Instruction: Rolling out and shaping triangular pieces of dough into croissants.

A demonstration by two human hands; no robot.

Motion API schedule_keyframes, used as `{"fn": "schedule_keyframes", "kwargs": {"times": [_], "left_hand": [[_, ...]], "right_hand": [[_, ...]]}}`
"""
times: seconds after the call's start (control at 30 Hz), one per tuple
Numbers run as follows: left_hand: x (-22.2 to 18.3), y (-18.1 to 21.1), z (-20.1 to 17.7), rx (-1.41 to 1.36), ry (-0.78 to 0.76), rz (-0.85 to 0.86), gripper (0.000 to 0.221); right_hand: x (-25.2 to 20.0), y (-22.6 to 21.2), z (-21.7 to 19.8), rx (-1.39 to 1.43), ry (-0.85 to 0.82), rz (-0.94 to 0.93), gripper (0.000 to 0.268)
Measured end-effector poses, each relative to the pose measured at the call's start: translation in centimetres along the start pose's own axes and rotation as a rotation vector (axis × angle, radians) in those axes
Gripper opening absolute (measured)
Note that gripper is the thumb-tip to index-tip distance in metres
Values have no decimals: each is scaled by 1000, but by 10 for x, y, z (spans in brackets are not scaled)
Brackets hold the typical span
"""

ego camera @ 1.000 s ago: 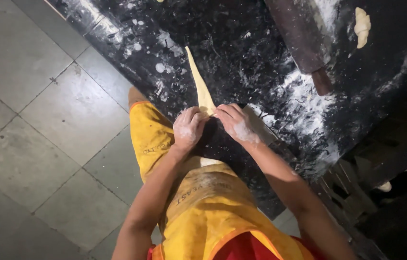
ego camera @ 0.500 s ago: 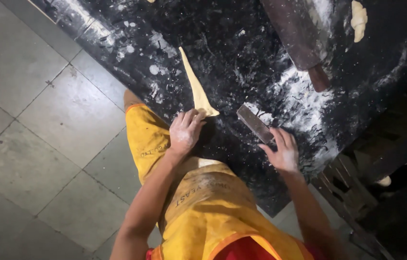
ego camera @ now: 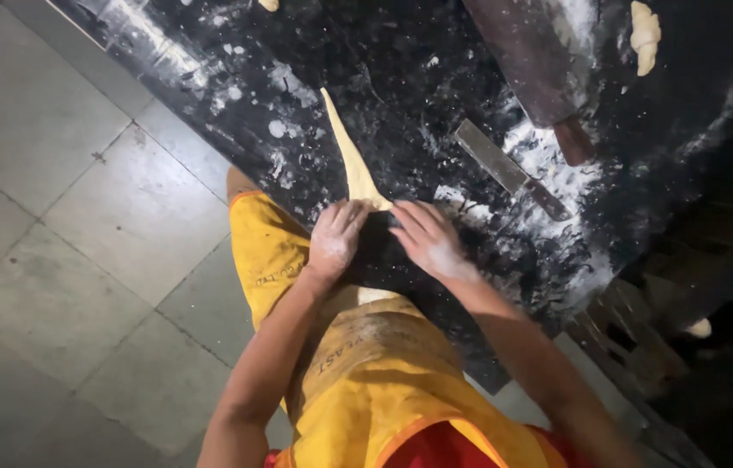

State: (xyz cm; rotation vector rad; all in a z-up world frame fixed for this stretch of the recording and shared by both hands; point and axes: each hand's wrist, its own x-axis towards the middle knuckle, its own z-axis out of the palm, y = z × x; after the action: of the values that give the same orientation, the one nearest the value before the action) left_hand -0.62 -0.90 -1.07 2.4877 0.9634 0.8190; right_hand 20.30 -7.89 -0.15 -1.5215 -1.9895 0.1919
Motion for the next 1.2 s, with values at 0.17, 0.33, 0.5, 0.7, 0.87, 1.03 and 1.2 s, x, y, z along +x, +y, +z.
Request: {"fn": "schedule_keyframes", "kwargs": {"times": [0.17,0.33,0.5,0.7,0.87,1.03,1.2], "left_hand": [[-2,-9,12,-41,42,-87,32],[4,-8,6,-70,49,-68,28],[3,-3,-2,4,90,-78,36],[-4,3,6,-13,68,-108,33],[-35,35,13,-18,-27,-118,61],[-25,24,24,-7,-210,-216,80],[-16,9,19,38,-170,-232,72]], "right_hand": [[23,24,25,86,16,9,18],[27,26,14,130,-60,124,14],[29,1,-8,20,-102,95,30],[-6,-19,16,-53,-371,-35,68],[-5,-7,29,-97,-474,23,82],[11,7,40,-101,-438,55,81],[17,11,27,-10,-384,5,71]]}}
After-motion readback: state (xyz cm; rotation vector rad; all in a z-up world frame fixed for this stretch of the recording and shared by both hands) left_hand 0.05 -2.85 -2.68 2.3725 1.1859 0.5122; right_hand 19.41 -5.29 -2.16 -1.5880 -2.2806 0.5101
